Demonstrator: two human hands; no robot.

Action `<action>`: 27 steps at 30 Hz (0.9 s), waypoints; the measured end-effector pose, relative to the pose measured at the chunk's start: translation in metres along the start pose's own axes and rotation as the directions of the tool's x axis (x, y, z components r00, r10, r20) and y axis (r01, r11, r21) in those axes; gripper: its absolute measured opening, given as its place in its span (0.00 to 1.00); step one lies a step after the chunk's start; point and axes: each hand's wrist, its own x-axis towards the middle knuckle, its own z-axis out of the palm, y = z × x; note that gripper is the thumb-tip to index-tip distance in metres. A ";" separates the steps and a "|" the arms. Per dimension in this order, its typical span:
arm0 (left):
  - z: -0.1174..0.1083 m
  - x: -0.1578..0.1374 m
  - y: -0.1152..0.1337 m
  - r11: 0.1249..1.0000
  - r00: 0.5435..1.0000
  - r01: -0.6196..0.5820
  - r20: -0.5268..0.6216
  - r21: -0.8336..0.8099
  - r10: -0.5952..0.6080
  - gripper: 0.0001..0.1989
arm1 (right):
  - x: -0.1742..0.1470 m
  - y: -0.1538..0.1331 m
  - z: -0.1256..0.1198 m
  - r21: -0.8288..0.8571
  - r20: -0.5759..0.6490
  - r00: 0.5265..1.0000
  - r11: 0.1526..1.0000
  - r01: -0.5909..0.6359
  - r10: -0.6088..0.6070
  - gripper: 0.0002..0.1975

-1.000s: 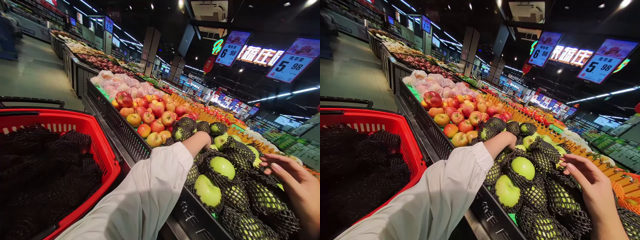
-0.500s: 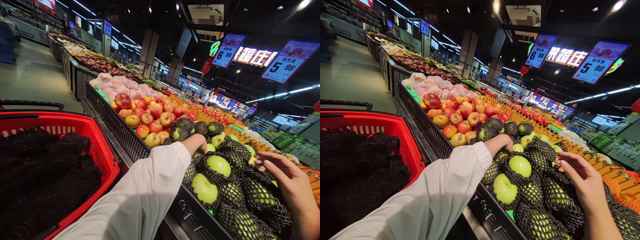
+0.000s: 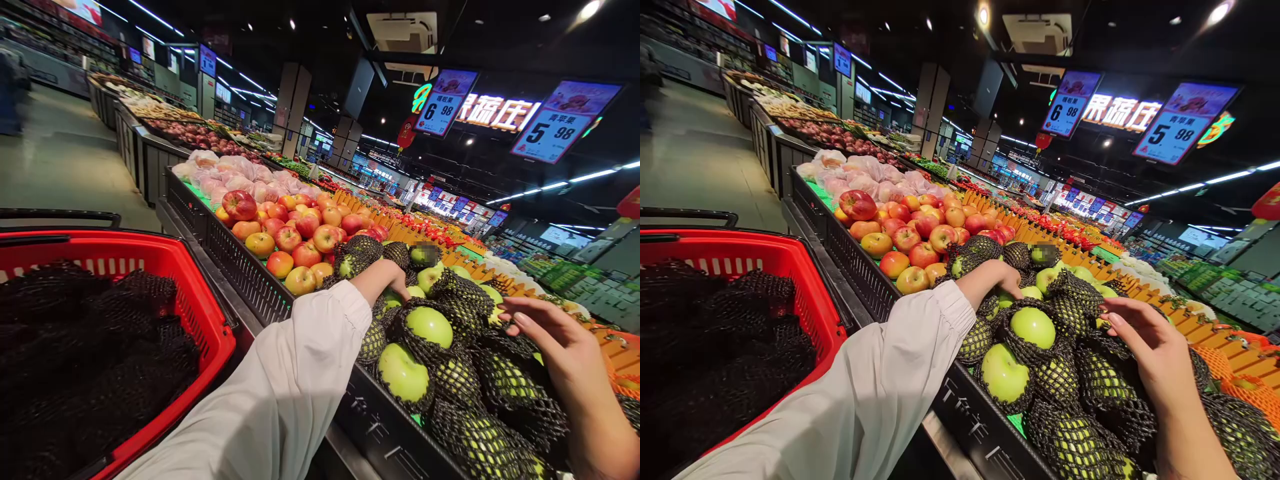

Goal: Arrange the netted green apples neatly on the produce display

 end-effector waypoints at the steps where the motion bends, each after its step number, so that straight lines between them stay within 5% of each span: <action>1: -0.004 -0.003 0.000 1.000 0.999 -0.008 0.042 0.029 0.007 0.18 | 0.000 0.000 0.000 0.000 0.000 1.000 1.000 0.000 0.000 0.22; 6: -0.021 -0.017 0.000 0.995 0.996 -0.084 -0.012 -0.056 0.083 0.26 | 0.000 -0.003 0.001 0.014 -0.003 1.000 1.000 0.002 -0.002 0.21; 9: -0.025 -0.020 0.001 0.993 0.978 -0.101 -0.188 -0.060 0.088 0.32 | 0.000 -0.004 0.001 0.012 -0.009 1.000 1.000 -0.003 0.003 0.21; 15: -0.014 -0.018 0.020 0.921 0.762 -0.298 -0.644 -0.251 0.071 0.32 | 0.000 -0.004 0.002 0.002 -0.034 0.999 1.000 -0.029 0.029 0.24; 19: 0.003 -0.017 0.044 0.656 0.786 -0.554 -0.581 -0.512 0.211 0.23 | 0.001 -0.001 0.004 0.032 -0.016 1.000 0.999 0.003 -0.003 0.26; 22: 0.018 -0.019 0.059 0.451 0.784 -0.619 -0.484 -0.643 0.388 0.28 | 0.002 0.001 0.007 0.033 0.038 0.997 0.997 0.070 -0.071 0.32; 27: 0.037 -0.027 0.070 0.398 0.707 -0.661 -0.349 -0.636 0.616 0.32 | 0.000 0.000 0.009 -0.206 0.190 0.974 0.965 0.165 -0.126 0.43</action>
